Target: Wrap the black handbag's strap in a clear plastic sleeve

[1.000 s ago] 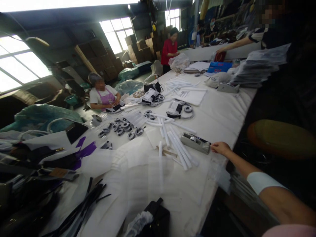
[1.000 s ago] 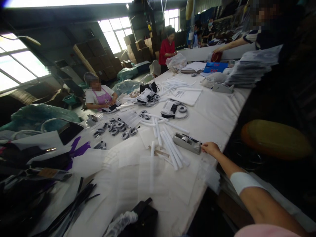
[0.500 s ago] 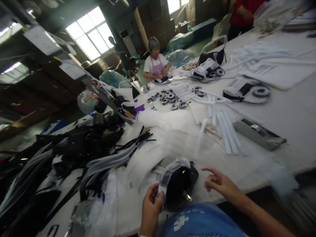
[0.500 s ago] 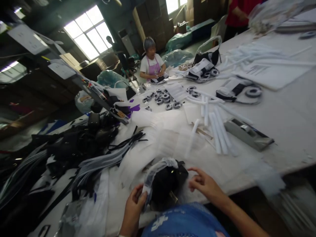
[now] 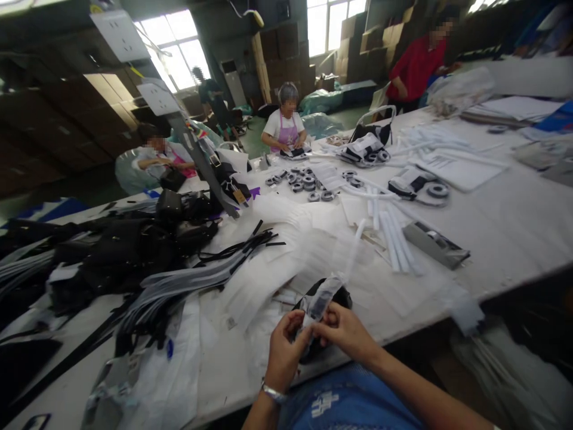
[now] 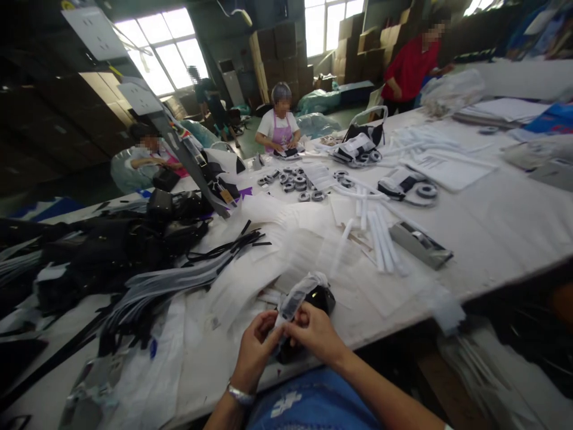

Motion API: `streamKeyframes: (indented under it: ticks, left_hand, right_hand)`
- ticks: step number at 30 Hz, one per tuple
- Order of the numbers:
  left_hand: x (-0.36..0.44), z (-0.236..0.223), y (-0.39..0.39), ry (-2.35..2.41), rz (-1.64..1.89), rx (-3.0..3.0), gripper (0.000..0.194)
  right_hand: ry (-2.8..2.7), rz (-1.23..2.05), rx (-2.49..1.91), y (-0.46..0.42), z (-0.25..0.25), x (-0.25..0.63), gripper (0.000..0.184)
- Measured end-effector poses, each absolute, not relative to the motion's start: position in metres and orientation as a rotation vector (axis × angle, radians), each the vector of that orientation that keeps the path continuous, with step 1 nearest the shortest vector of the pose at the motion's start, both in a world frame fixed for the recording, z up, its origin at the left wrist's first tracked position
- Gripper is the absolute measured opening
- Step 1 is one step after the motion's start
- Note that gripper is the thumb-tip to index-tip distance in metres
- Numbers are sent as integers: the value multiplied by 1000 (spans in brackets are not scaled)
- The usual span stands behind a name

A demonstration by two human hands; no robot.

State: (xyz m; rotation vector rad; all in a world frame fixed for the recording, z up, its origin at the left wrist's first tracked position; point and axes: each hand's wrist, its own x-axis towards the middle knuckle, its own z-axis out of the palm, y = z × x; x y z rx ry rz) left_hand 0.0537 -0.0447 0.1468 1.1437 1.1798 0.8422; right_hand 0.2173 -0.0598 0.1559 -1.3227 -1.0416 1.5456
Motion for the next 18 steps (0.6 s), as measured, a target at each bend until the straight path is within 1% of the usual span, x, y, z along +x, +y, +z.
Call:
streamKeyframes:
  ticks: [4, 9, 13, 15, 18]
  left_hand:
    - [46, 150, -41, 1064, 803, 1174, 35]
    - [43, 153, -40, 1070, 779, 1192, 37]
    - [43, 152, -40, 1017, 751, 1117, 38]
    - [44, 152, -41, 982, 725, 1059, 39]
    - [45, 153, -42, 954, 686, 970, 41]
  right_hand:
    - [-1085, 1545, -1369, -63, 161, 216, 36]
    - [-1155, 1378, -1448, -71, 159, 215, 33]
    - [-1056, 1314, -1541, -74, 146, 215, 31]
    - [-995, 1369, -1512, -73, 138, 215, 32]
    - [-927, 1518, -1333, -66, 124, 215, 34]
